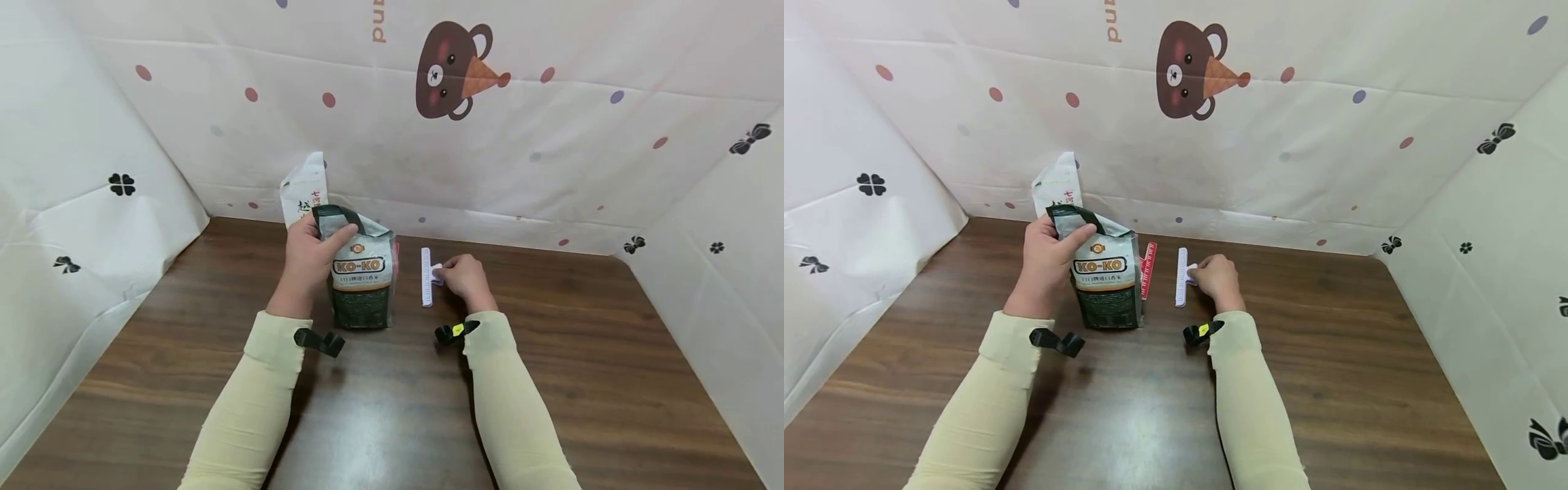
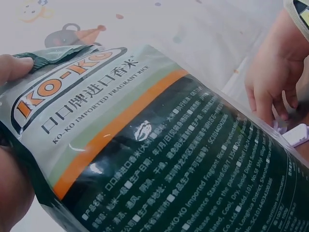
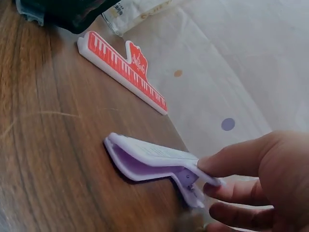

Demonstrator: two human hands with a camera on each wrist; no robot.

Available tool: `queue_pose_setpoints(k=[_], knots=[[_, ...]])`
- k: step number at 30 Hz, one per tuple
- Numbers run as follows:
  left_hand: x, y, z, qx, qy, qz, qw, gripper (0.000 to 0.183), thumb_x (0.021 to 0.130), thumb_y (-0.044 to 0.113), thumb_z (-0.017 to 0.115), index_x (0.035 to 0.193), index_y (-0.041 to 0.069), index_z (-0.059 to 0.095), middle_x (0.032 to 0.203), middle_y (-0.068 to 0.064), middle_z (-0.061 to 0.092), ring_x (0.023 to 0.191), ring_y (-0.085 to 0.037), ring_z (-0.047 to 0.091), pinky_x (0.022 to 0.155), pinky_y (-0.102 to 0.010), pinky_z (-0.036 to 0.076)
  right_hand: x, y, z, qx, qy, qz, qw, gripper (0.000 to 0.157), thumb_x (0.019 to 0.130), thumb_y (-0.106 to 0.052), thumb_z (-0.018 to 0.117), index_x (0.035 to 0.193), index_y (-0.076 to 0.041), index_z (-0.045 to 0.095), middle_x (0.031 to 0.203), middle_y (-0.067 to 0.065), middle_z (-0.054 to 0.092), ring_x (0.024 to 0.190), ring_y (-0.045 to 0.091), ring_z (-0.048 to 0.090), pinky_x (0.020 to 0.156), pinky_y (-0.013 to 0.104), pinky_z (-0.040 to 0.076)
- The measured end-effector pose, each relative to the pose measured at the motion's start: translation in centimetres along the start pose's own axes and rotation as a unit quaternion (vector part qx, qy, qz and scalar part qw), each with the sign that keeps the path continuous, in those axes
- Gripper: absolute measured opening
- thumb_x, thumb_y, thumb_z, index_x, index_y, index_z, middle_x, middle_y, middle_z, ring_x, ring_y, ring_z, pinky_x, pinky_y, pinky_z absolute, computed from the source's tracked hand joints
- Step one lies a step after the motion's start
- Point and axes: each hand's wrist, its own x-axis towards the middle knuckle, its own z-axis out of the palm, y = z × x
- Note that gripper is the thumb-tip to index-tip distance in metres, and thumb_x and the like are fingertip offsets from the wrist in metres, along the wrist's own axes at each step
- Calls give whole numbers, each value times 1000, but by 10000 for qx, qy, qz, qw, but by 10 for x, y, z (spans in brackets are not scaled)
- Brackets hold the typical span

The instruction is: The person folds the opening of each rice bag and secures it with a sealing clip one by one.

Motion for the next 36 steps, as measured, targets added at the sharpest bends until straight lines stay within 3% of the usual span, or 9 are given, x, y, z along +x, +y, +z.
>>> queue_pose_setpoints(k=[7,12,16,21,28,36], knots=[[0,-2,-2,-461,-134,97,9988,12,86,16,74,95,13,66,87,2,67,82,-12,62,71,-27,54,0,-2,-2,338,186,-145,9992,27,88,-27,64,98,-3,70,97,12,67,78,19,59,61,26,48],[0,-2,-2,-492,-126,100,9987,13,86,17,74,95,12,66,87,2,67,82,-12,62,71,-27,54,0,-3,-4,975,-55,-168,9951,35,90,-21,64,118,-1,62,108,18,65,80,20,67,66,28,57],[0,-3,-1,-458,-124,94,9988,14,85,19,75,95,12,67,87,2,67,82,-12,63,71,-27,54,-3,-5,-9,1391,-145,-70,9901,44,90,-19,66,129,-1,56,118,19,63,87,23,69,75,34,58],[0,-3,0,-449,-128,64,9989,15,86,19,75,95,12,67,88,2,68,83,-12,63,72,-27,55,-7,-7,-16,1524,11,-118,9882,32,89,-18,68,116,-1,65,115,15,63,93,23,63,79,35,57],[-1,-2,-2,-380,-127,1,9992,13,86,19,74,95,13,65,87,3,67,83,-12,63,72,-27,55,-13,-13,-23,1893,68,-145,9818,31,89,-21,69,115,-5,67,119,12,62,101,28,62,85,38,55],[-1,-2,-2,-464,-166,91,9987,14,86,18,74,95,12,66,87,2,68,81,-12,64,71,-27,55,-17,-14,-32,2087,-69,-593,9762,25,87,-17,72,108,-4,69,110,13,65,93,26,62,87,43,55]])
